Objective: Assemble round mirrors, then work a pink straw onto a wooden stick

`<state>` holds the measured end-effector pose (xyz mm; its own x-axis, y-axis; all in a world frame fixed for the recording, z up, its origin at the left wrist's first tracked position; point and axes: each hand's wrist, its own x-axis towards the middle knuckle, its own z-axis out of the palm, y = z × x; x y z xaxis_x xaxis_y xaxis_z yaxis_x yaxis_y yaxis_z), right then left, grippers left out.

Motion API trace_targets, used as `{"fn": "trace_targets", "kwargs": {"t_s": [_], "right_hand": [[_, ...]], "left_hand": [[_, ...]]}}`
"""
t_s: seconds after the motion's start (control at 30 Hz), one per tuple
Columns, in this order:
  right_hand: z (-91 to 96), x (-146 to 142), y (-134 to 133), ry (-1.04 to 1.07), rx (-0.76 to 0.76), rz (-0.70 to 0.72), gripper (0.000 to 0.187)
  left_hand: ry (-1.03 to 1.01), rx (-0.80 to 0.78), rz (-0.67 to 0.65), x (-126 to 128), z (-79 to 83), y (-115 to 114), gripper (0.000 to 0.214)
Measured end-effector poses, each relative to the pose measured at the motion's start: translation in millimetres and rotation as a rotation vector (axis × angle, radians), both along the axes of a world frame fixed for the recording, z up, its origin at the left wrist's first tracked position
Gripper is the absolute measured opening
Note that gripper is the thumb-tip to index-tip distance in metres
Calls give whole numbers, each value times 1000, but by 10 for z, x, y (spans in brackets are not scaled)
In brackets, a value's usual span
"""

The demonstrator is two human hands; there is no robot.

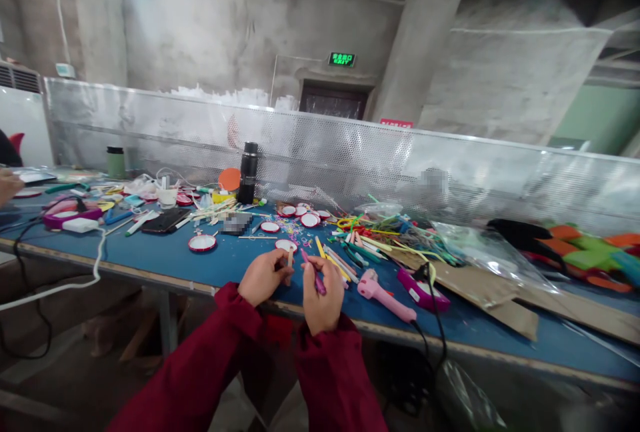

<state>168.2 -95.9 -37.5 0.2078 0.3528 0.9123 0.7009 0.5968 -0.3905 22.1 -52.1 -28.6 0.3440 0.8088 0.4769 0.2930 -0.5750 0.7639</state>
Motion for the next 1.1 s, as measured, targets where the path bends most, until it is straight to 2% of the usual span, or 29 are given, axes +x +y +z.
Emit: {"fn": "trace_targets", "kwargs": {"t_s": [0.47,0.63,0.8,1.1], "right_hand": [[-18,-23,-2,39,-12,13,11],[-65,-28,-9,151,-47,40,11],[-24,-30,-57,90,-15,74,14],[-6,-43,-66,45,-23,83,16]], "left_hand": [[50,-13,-9,-20,-19,15,31],[17,-6,-26,-27,-9,7,24],[-22,-32,-61,-37,-15,7,11],[14,25,-63,-56,3,-8,12]]}}
